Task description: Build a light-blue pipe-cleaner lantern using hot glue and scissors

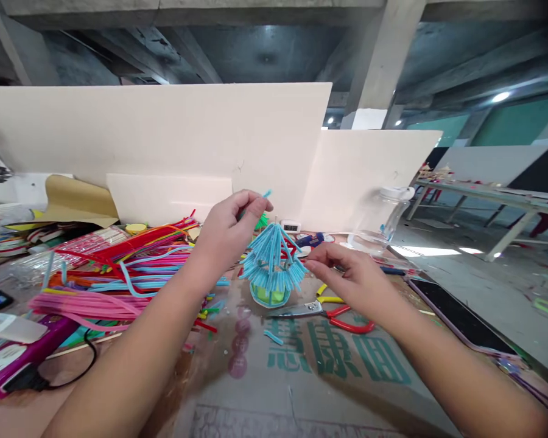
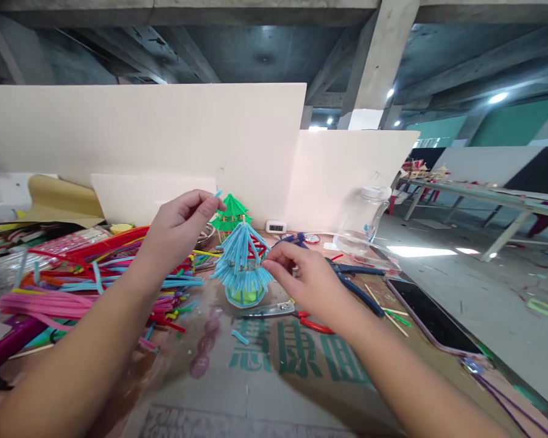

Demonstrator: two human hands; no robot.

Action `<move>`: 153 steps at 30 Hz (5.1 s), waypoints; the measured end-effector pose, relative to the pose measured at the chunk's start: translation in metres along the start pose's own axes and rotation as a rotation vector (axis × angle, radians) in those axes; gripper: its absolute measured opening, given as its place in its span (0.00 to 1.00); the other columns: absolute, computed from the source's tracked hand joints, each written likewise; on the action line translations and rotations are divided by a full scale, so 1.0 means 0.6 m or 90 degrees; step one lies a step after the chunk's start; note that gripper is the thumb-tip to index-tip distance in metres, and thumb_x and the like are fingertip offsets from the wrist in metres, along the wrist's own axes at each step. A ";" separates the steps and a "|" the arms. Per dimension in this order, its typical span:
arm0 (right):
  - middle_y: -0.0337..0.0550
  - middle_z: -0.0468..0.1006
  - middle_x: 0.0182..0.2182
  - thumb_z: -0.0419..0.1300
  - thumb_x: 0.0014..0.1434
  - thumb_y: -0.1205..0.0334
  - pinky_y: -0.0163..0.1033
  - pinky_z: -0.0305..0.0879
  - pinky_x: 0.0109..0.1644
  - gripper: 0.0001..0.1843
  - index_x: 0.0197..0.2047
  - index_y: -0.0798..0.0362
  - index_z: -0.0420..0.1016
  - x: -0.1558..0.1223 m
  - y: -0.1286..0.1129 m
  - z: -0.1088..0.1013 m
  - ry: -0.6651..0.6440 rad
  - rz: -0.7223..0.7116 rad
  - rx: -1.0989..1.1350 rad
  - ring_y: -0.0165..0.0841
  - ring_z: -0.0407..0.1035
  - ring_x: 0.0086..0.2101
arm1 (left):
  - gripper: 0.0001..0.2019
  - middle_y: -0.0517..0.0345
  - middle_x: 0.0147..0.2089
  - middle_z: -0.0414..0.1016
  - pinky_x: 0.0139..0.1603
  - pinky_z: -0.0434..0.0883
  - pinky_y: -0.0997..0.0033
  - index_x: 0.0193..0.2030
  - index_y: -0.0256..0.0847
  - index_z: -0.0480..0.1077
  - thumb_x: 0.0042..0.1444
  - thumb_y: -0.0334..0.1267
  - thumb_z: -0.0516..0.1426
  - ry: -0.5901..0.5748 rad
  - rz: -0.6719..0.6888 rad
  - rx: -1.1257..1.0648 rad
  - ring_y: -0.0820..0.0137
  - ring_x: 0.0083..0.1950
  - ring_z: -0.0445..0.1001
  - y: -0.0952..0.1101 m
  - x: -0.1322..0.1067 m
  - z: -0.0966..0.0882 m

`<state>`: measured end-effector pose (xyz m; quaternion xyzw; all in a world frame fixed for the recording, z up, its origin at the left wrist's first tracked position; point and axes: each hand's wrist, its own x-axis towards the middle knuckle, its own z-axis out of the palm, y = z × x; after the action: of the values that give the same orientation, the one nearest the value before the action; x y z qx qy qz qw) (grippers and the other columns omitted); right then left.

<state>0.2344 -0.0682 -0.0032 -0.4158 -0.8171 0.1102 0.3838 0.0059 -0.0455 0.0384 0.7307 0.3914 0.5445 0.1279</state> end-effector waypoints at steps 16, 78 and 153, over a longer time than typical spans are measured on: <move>0.59 0.78 0.50 0.58 0.61 0.54 0.41 0.63 0.46 0.21 0.52 0.59 0.75 0.015 0.261 -0.049 -0.117 0.341 -0.336 0.47 0.72 0.48 | 0.33 0.51 0.54 0.71 0.51 0.68 0.61 0.59 0.42 0.68 0.57 0.64 0.49 -0.110 -0.009 0.369 0.57 0.51 0.73 -0.069 -0.005 0.062; 0.44 0.81 0.31 0.60 0.59 0.46 0.43 0.73 0.36 0.15 0.45 0.44 0.78 0.011 0.040 -0.019 0.011 -0.044 0.135 0.40 0.76 0.32 | 0.16 0.58 0.36 0.76 0.38 0.67 0.68 0.40 0.41 0.74 0.58 0.52 0.55 -0.149 -0.041 0.054 0.69 0.34 0.70 -0.075 0.018 0.017; 0.35 0.69 0.28 0.66 0.53 0.52 0.35 0.57 0.34 0.14 0.33 0.51 0.68 0.008 0.035 -0.013 0.014 -0.006 0.065 0.32 0.65 0.31 | 0.15 0.63 0.27 0.69 0.34 0.64 0.70 0.38 0.43 0.74 0.57 0.52 0.56 -0.165 -0.051 0.132 0.70 0.28 0.67 -0.048 0.012 0.020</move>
<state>0.2509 -0.0524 -0.0058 -0.3933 -0.8079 0.1452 0.4140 0.0049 -0.0182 0.0215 0.7879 0.4547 0.3969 0.1225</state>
